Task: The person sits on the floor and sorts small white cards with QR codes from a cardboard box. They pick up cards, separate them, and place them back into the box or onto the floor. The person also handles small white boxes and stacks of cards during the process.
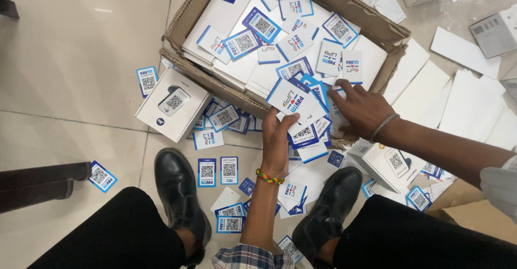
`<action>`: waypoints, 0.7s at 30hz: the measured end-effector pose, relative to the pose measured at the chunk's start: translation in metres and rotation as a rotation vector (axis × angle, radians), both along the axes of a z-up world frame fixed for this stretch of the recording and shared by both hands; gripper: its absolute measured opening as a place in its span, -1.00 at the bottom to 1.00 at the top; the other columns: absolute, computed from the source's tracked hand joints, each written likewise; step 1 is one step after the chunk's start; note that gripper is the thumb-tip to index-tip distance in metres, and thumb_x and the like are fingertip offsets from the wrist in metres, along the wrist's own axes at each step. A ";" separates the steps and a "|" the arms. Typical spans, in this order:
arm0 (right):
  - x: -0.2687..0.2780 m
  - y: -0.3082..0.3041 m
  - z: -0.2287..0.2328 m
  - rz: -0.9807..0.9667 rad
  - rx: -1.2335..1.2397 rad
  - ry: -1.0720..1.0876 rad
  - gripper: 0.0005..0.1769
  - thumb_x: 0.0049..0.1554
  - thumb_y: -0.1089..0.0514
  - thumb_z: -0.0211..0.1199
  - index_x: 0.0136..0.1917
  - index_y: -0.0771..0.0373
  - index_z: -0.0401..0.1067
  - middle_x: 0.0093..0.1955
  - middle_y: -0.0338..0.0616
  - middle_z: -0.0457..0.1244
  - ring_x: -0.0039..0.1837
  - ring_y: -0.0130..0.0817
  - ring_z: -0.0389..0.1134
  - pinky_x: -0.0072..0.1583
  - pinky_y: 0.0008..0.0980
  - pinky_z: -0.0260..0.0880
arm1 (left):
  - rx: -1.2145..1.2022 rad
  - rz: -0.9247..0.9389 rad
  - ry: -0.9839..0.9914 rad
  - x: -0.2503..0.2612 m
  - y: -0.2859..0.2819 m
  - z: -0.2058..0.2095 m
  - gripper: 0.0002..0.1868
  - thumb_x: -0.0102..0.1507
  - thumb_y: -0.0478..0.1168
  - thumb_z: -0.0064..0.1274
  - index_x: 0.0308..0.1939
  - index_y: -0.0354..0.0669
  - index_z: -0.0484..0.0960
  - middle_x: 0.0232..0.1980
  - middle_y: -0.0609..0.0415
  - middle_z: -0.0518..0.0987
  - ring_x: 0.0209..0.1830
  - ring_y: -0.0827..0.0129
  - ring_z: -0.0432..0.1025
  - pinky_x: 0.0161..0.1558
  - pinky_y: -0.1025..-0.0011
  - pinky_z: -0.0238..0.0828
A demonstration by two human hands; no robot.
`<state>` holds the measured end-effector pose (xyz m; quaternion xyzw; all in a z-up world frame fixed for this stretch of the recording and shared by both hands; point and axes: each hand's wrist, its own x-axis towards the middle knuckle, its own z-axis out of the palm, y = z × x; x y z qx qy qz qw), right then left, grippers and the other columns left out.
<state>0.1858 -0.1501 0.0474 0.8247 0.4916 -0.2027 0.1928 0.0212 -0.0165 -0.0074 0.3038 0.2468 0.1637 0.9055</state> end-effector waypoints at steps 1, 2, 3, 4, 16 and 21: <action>0.002 0.001 -0.001 -0.023 0.017 0.031 0.24 -0.22 -0.06 0.61 0.54 0.13 -0.06 0.47 0.01 -0.01 0.38 0.01 0.23 0.17 -0.12 0.50 | 0.001 -0.009 -0.009 0.001 0.000 -0.002 -0.64 0.31 -0.34 -0.02 0.18 -0.40 0.49 0.00 0.00 0.61 -0.07 0.48 0.51 -0.01 0.51 0.48; 0.006 0.002 -0.001 -0.047 0.035 0.061 0.25 -0.23 -0.04 0.62 0.54 0.13 -0.05 0.44 -0.01 0.02 0.37 -0.01 0.24 0.16 -0.12 0.50 | 0.003 -0.017 -0.019 0.002 0.000 -0.004 -0.63 0.32 -0.32 -0.05 0.20 -0.41 0.48 0.01 -0.02 0.60 -0.05 0.47 0.50 0.02 0.51 0.47; 0.009 0.002 -0.002 -0.072 0.051 0.089 0.25 -0.25 -0.01 0.62 0.55 0.12 -0.04 0.41 -0.02 0.04 0.35 -0.02 0.26 0.16 -0.11 0.51 | 0.003 -0.027 -0.031 0.002 0.000 -0.006 -0.61 0.34 -0.31 -0.08 0.22 -0.43 0.48 0.03 -0.03 0.60 -0.03 0.46 0.49 0.04 0.50 0.45; 0.010 0.001 -0.003 -0.093 0.054 0.102 0.20 -0.25 -0.02 0.62 0.51 0.11 0.01 0.39 -0.03 0.06 0.35 -0.02 0.27 0.16 -0.10 0.51 | 0.003 -0.032 -0.042 0.001 0.000 -0.009 -0.59 0.36 -0.29 -0.11 0.25 -0.44 0.46 0.04 -0.03 0.58 -0.01 0.46 0.48 0.06 0.49 0.45; 0.035 -0.017 -0.020 -0.270 0.244 0.305 -0.36 -0.07 0.04 0.52 0.23 0.13 0.34 0.03 -0.02 0.34 0.12 -0.04 0.41 0.10 -0.07 0.45 | -0.156 0.062 -0.136 0.006 0.014 -0.004 -0.35 0.35 -0.25 -0.07 0.50 -0.39 0.14 0.27 -0.09 0.41 0.24 0.30 0.37 0.21 0.26 0.38; 0.043 -0.012 0.007 -0.685 0.374 0.423 -0.68 0.02 0.15 0.49 0.04 0.23 0.53 -0.24 -0.08 0.40 -0.18 -0.25 0.43 -0.09 -0.18 0.42 | 0.268 0.163 -0.061 0.024 0.021 0.009 -0.09 0.38 -0.18 0.09 0.61 -0.22 -0.20 0.57 -0.22 0.18 0.58 0.09 0.11 0.57 0.11 0.01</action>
